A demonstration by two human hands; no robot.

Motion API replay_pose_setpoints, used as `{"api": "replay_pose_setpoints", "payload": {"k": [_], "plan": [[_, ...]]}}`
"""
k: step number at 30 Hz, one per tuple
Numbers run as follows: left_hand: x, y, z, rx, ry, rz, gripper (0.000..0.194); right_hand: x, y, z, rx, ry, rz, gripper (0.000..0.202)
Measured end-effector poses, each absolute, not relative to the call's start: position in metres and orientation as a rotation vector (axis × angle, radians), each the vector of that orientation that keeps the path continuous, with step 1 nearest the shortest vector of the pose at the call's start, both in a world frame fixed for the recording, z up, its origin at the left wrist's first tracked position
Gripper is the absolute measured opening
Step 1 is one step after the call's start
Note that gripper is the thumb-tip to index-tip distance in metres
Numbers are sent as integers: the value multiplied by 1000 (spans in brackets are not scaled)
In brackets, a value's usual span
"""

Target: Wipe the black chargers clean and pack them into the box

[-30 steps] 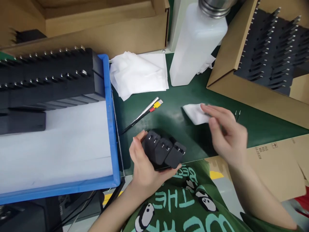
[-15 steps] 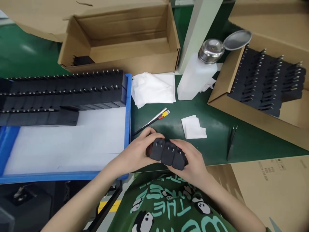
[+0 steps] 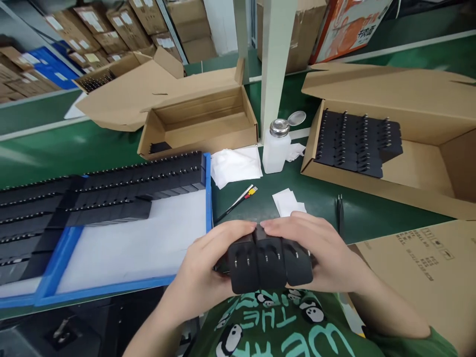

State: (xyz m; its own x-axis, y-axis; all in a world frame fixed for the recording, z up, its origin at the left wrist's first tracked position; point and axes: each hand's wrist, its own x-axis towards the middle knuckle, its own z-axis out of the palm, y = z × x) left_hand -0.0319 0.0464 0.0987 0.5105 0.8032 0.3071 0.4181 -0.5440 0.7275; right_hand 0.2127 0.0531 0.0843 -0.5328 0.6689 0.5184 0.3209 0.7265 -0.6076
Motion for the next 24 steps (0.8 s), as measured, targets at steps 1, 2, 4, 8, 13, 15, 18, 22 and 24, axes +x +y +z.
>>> {"api": "replay_pose_setpoints", "payload": {"k": [1, 2, 4, 8, 13, 15, 18, 22, 24], "plan": [[-32, 46, 100, 2158, 982, 877, 55, 213, 51, 88, -766, -2162, 574, 44], [-32, 45, 101, 2143, 968, 892, 56, 214, 48, 92, -786, -2169, 573, 45], [-32, 43, 103, 2113, 946, 914, 58, 215, 44, 99, -823, -2180, 577, 45], [-31, 38, 107, 2087, 931, 924, 61, 216, 39, 108, -842, -2200, 602, 46], [-30, 33, 112, 2102, 968, 903, 59, 216, 40, 105, -806, -2191, 626, 52], [-31, 33, 113, 2103, 981, 881, 58, 216, 41, 104, -809, -2191, 625, 53], [-33, 33, 114, 2088, 985, 861, 58, 216, 41, 103, -825, -2195, 618, 54], [-32, 33, 113, 2079, 970, 895, 62, 213, 42, 103, -833, -2199, 596, 55], [-32, 33, 113, 2040, 973, 905, 63, 211, 42, 101, -837, -2197, 577, 54]]}}
